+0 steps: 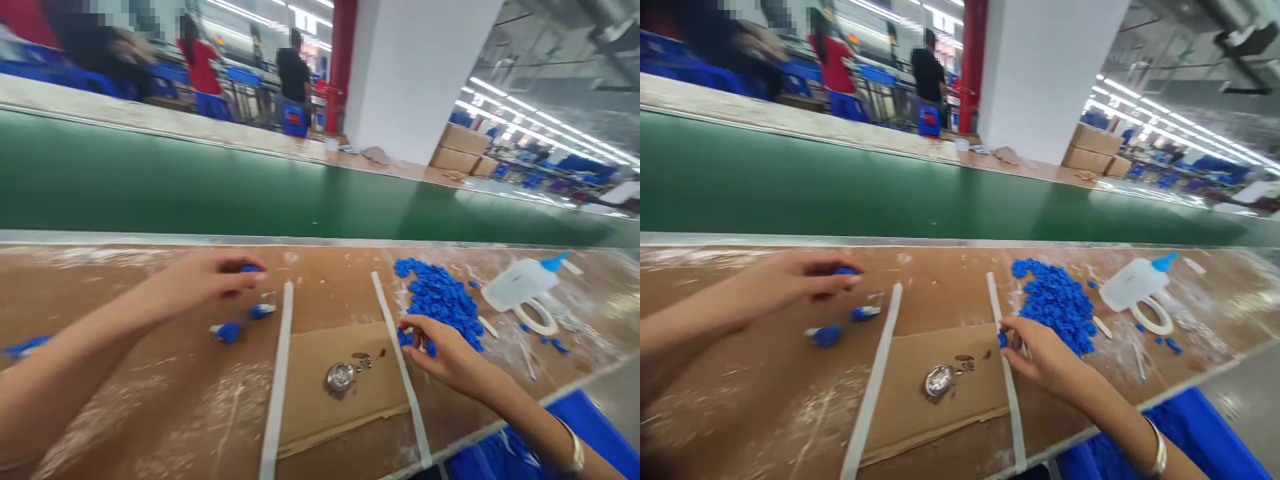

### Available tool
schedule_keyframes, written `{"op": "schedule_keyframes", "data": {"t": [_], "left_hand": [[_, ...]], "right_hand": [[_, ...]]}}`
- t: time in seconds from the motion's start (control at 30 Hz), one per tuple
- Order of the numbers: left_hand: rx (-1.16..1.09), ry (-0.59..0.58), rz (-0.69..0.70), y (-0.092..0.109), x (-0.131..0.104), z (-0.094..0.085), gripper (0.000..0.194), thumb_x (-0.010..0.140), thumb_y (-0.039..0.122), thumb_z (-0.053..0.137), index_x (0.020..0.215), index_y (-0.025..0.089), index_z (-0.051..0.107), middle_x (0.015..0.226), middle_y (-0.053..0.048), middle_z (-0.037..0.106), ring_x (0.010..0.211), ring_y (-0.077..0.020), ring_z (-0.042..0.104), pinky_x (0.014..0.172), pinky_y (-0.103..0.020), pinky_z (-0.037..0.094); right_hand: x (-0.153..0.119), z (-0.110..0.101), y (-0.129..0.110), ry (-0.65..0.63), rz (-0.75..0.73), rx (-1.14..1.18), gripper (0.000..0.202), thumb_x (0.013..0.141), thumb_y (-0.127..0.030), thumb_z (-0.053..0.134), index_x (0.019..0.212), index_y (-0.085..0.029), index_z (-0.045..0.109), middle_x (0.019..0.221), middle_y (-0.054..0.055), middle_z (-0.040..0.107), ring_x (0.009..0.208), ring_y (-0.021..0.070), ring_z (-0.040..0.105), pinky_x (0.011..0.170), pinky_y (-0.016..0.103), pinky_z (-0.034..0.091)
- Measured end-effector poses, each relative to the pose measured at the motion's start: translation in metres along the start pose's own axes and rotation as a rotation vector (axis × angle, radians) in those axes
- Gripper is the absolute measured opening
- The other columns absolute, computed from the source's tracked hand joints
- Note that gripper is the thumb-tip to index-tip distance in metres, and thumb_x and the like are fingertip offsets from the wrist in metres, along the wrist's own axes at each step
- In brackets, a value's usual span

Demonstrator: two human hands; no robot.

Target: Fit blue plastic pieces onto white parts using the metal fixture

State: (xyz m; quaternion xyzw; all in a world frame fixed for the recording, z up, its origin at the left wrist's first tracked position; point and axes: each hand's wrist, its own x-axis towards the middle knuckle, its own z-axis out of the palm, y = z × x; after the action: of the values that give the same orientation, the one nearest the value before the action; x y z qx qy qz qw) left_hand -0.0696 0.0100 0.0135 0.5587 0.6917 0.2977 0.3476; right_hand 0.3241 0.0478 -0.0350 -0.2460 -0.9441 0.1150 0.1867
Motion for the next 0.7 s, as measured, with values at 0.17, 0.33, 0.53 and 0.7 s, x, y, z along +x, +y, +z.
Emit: {"op": "schedule_keyframes", "data": {"t": [0.17,0.33,0.53,0.7], "left_hand": [[-0.434,-0.159,0.017,0.007,-0.009,0.042,0.042,0.065,0.043,0.072,0.095,0.014,0.067,0.080,-0.005,0.067,0.061,-0.0154,0.057,0.057,-0.026,0.046],[-0.696,-0.318,0.018,0.010,-0.014,0.061,0.041,0.069,0.032,0.076,0.105,0.015,0.068,0.103,-0.007,0.069,0.077,-0.0174,0.067,0.077,-0.031,0.054],[-0.770,-0.370,0.030,-0.001,-0.011,0.066,0.038,0.067,0.022,0.076,0.103,0.015,0.068,0.093,-0.004,0.070,0.086,-0.0215,0.068,0.078,-0.033,0.054],[-0.747,-0.388,0.052,0.000,-0.011,0.077,0.036,0.064,0.024,0.079,0.097,0.013,0.067,0.078,-0.001,0.068,0.075,-0.0181,0.067,0.072,-0.030,0.053]], "right_hand": [[0.023,0.019,-0.045,-0.066,-0.202,0.262,0.023,0.104,-0.021,0.040,0.123,-0.017,0.052,0.118,0.008,0.058,0.106,0.0215,0.054,0.091,0.033,0.047],[0.042,0.032,-0.055,-0.090,-0.339,0.129,0.025,0.105,-0.018,0.037,0.115,-0.009,0.058,0.110,0.011,0.061,0.094,0.0248,0.054,0.083,0.039,0.048],[0.048,0.035,-0.056,-0.130,-0.429,-0.040,0.027,0.104,-0.014,0.037,0.111,-0.006,0.062,0.105,0.011,0.064,0.084,0.0271,0.053,0.072,0.041,0.049],[0.047,0.029,-0.054,-0.122,-0.312,0.247,0.022,0.104,-0.019,0.046,0.120,-0.013,0.061,0.112,0.008,0.064,0.095,0.0230,0.055,0.084,0.038,0.048]]}}
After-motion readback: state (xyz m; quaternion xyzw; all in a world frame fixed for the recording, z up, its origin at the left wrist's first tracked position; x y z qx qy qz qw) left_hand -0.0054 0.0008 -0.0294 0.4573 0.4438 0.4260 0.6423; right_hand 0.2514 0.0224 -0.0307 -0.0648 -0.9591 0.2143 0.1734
